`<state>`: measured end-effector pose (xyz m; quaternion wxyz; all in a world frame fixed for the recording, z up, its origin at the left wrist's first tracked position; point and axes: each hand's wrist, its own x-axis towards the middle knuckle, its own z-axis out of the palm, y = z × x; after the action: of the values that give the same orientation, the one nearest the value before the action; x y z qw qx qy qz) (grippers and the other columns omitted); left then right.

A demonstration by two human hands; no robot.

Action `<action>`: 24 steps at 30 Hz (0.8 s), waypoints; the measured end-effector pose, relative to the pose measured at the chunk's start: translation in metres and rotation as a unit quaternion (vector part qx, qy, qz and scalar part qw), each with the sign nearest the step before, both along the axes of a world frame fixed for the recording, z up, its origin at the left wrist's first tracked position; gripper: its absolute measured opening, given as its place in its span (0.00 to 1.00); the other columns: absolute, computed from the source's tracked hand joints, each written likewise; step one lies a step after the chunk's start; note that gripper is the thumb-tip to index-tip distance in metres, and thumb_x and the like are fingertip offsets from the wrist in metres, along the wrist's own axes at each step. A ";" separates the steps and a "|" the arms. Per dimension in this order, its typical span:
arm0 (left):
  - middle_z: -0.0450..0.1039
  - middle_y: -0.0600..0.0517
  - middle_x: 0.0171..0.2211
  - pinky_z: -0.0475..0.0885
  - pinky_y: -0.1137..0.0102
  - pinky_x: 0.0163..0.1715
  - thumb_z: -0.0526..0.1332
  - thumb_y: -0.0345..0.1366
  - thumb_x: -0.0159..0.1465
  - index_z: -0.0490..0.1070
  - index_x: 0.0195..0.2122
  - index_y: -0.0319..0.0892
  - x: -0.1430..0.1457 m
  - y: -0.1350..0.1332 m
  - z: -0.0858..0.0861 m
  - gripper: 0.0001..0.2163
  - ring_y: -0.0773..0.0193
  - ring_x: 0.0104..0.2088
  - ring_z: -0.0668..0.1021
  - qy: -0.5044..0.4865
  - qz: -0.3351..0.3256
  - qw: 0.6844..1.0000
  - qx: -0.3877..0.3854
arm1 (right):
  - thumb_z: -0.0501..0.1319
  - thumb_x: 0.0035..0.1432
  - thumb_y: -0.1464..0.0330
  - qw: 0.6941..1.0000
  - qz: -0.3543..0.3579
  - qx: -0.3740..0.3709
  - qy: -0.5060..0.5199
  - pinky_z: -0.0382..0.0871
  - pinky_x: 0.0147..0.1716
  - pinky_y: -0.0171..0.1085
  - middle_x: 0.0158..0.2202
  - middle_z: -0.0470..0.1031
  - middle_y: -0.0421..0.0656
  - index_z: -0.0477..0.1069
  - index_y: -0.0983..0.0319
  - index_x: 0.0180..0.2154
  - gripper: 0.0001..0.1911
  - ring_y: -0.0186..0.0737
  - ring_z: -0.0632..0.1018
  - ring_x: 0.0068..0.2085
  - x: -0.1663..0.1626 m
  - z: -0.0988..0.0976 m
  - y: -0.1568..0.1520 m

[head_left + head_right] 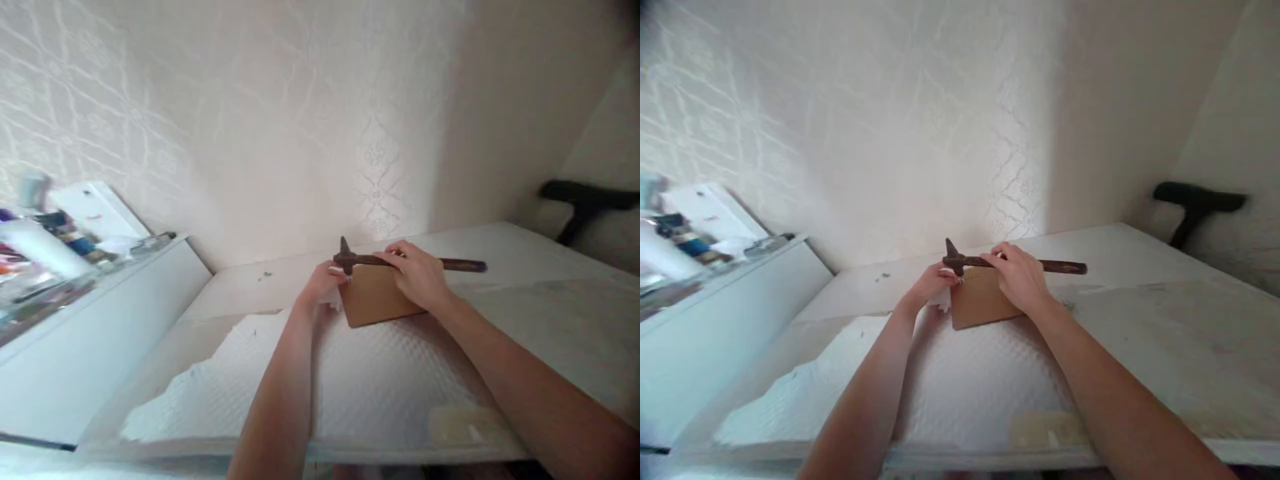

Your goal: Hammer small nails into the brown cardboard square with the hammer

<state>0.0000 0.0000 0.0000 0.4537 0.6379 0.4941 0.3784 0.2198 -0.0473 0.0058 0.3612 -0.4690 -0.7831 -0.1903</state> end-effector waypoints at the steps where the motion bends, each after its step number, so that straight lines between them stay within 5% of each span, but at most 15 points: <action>1: 0.73 0.54 0.22 0.65 0.73 0.31 0.63 0.23 0.47 0.71 0.33 0.36 0.000 0.000 0.000 0.11 0.67 0.26 0.74 -0.006 0.002 1.000 -0.002 | 0.55 0.54 0.80 1.000 -0.004 -0.001 0.000 0.64 0.34 0.36 0.41 0.74 0.41 0.76 0.58 0.45 0.21 0.39 0.74 0.40 0.001 -0.001 0.000; 24: 0.75 0.52 0.25 0.69 0.69 0.36 0.63 0.19 0.50 0.69 0.34 0.37 0.003 0.000 0.000 0.12 0.66 0.28 0.76 -0.040 0.021 0.998 -0.042 | 0.56 0.54 0.79 1.000 -0.020 -0.009 0.007 0.63 0.30 0.35 0.42 0.74 0.40 0.76 0.56 0.45 0.20 0.37 0.74 0.39 0.007 0.002 -0.002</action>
<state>0.0027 -0.0001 -0.0001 0.4914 0.5921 0.5044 0.3919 0.2265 -0.0491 0.0080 0.3590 -0.4890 -0.7727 -0.1871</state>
